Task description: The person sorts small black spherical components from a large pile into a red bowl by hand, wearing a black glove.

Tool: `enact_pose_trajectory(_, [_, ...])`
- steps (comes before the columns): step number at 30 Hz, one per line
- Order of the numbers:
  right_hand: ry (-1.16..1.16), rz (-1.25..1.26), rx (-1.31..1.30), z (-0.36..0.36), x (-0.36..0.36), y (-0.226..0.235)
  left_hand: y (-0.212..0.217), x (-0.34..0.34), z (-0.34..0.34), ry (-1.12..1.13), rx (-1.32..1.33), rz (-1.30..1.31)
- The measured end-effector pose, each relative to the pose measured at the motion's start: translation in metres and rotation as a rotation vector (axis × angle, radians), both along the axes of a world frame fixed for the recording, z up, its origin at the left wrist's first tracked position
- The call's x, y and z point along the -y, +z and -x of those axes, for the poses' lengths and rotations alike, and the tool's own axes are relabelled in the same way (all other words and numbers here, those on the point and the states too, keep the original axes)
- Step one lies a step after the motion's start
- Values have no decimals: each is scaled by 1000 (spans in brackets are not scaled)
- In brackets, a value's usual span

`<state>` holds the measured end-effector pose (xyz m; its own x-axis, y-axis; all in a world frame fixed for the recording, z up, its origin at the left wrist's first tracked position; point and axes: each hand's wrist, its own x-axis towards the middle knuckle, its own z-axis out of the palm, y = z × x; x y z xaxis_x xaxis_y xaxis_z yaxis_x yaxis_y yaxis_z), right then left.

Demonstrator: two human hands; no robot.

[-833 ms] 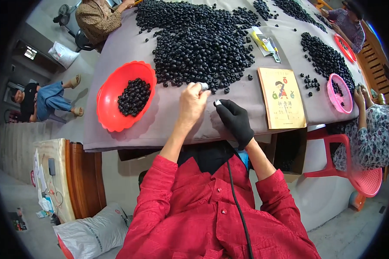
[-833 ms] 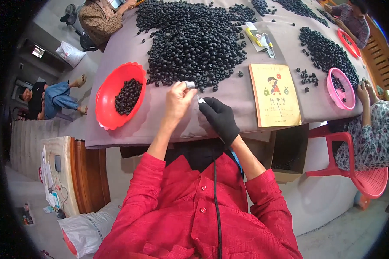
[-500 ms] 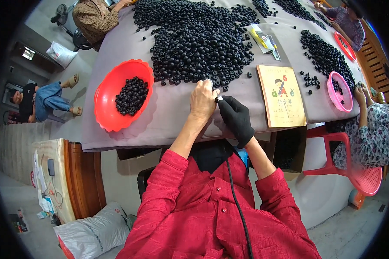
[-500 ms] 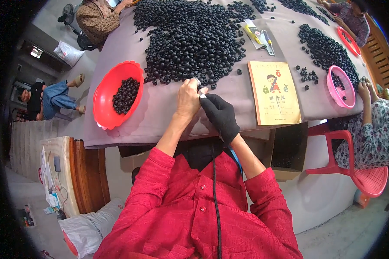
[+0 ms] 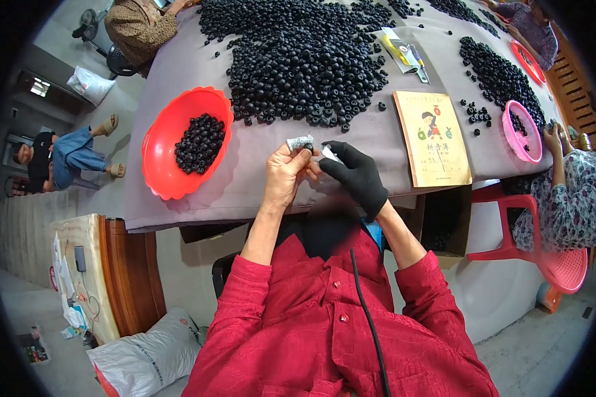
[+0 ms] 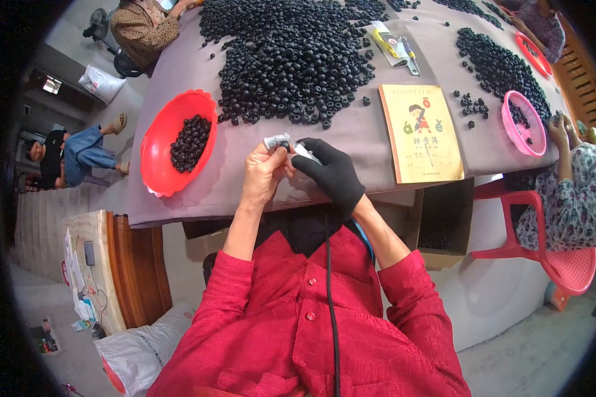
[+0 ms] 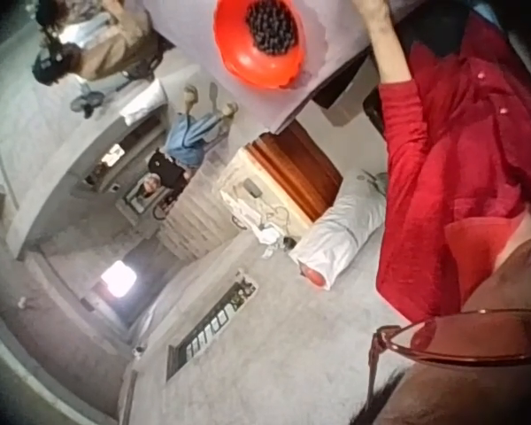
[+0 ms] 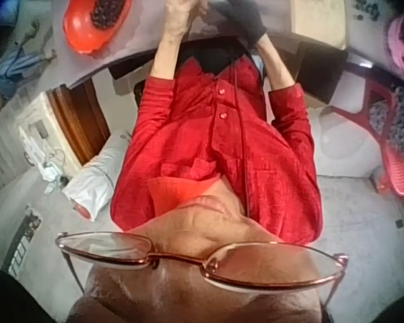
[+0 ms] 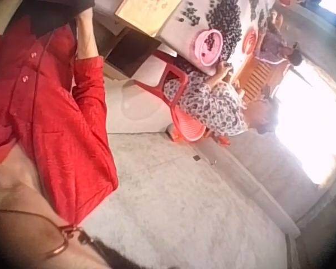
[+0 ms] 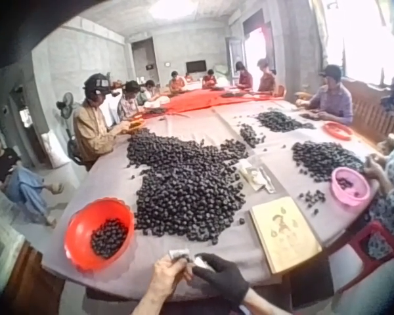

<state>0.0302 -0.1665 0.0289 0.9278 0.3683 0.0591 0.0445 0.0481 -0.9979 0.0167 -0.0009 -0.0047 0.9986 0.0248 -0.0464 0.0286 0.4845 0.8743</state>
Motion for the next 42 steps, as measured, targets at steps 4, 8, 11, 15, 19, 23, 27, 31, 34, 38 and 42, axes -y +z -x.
enact_pose_trajectory(4, [97,23,175,-1,1,-6,-4,0,1,-40,31,205])
enact_pose_trajectory(8, [106,79,58,1,-1,-8,-4,-1,4,-51,12,241])
enact_pose_trajectory(11, [114,84,71,1,-1,-7,-9,-3,4,-48,20,211])
enact_pose_trajectory(15, [117,79,58,3,0,-4,-7,-3,4,-79,20,191])
enact_pose_trajectory(19, [118,83,97,3,0,-11,-2,-2,8,-85,-28,182])
enact_pose_trajectory(23, [121,102,97,3,-1,-10,-5,-1,7,-62,-24,186])
enact_pose_trajectory(27, [111,116,93,4,-1,-10,-3,0,7,-62,-1,216])
enact_pose_trajectory(31, [97,120,87,4,-2,-7,-3,0,8,-61,-10,204])
enact_pose_trajectory(34, [101,111,114,3,-1,-9,-2,0,8,-67,3,205])
enact_pose_trajectory(38, [99,122,129,3,-1,-8,-2,-1,8,-73,5,185])
enact_pose_trajectory(42, [99,138,138,2,0,-12,-1,0,9,-69,-10,180])
